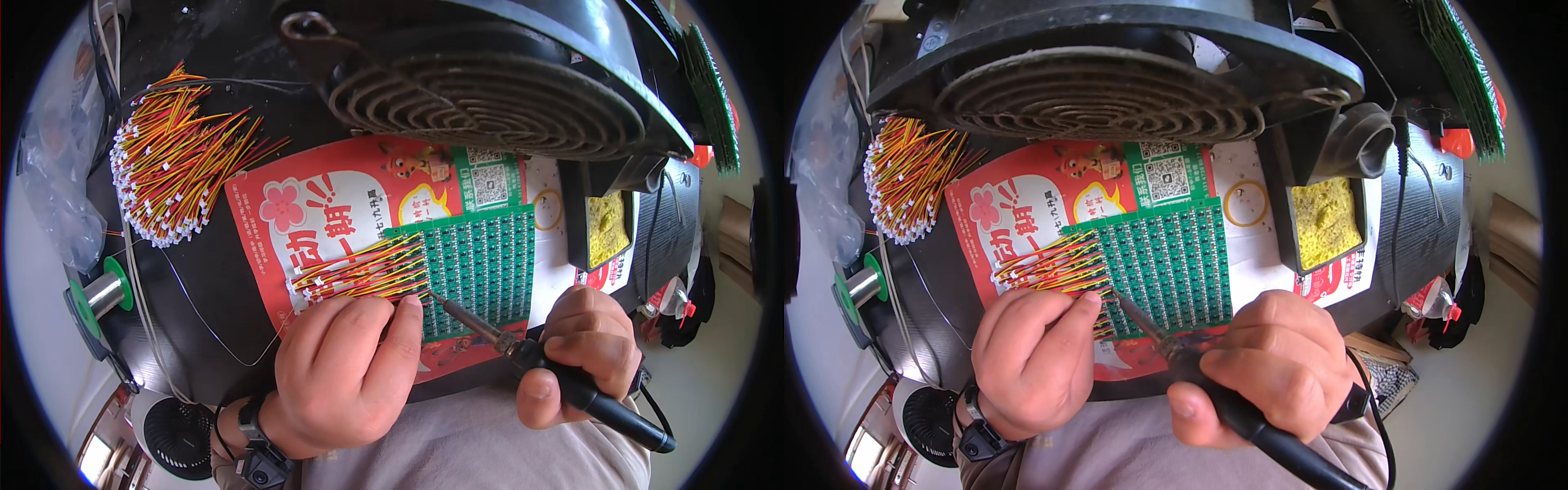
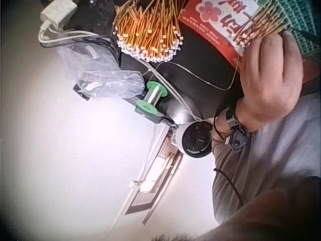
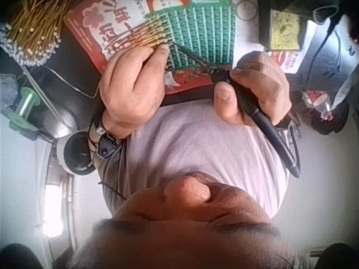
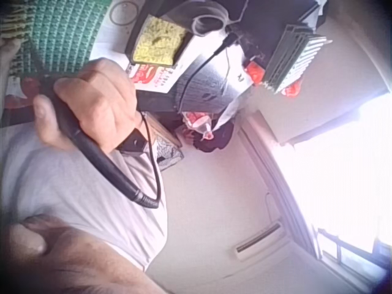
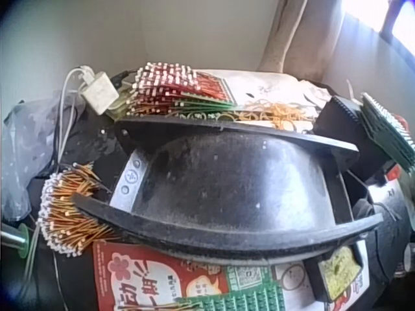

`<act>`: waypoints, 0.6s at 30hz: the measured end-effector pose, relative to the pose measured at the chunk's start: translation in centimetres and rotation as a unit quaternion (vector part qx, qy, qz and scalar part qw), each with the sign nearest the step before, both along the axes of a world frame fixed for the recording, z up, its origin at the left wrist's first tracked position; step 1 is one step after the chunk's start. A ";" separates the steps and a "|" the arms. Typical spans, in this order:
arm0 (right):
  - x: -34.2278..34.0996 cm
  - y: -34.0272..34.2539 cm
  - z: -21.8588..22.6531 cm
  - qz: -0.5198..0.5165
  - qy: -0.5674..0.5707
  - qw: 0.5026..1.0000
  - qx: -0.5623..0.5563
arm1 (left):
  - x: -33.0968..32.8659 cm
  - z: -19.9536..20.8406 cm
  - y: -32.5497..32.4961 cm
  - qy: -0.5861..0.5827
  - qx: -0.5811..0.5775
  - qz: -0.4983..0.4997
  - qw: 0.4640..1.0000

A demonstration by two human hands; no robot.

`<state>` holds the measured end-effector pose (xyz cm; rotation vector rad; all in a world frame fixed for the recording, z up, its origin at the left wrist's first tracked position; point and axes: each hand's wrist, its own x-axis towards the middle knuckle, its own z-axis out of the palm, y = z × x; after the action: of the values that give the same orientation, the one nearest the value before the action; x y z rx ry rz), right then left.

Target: Soldering multiple sets of red and yellow wires onto a green printed circuit board.

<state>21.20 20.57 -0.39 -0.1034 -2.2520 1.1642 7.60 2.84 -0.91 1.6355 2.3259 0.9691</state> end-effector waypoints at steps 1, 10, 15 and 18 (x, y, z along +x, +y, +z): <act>0.0 0.0 0.0 0.000 0.000 1.000 0.000 | 0.0 0.0 0.0 0.000 0.000 0.000 1.000; 0.2 -0.1 -0.1 -0.007 0.019 1.000 -0.003 | 0.0 0.0 0.0 -0.002 0.000 0.001 1.000; 0.2 0.0 -0.1 -0.006 0.020 1.000 -0.006 | 0.1 0.0 0.0 0.002 0.005 0.005 1.000; 0.1 -0.1 -0.1 -0.015 0.025 1.000 -0.005 | 0.3 0.1 -0.1 -0.007 0.022 0.010 1.000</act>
<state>21.33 20.48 -0.53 -0.1103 -2.1934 1.1499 7.92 2.76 -0.83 1.6190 2.3337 1.0389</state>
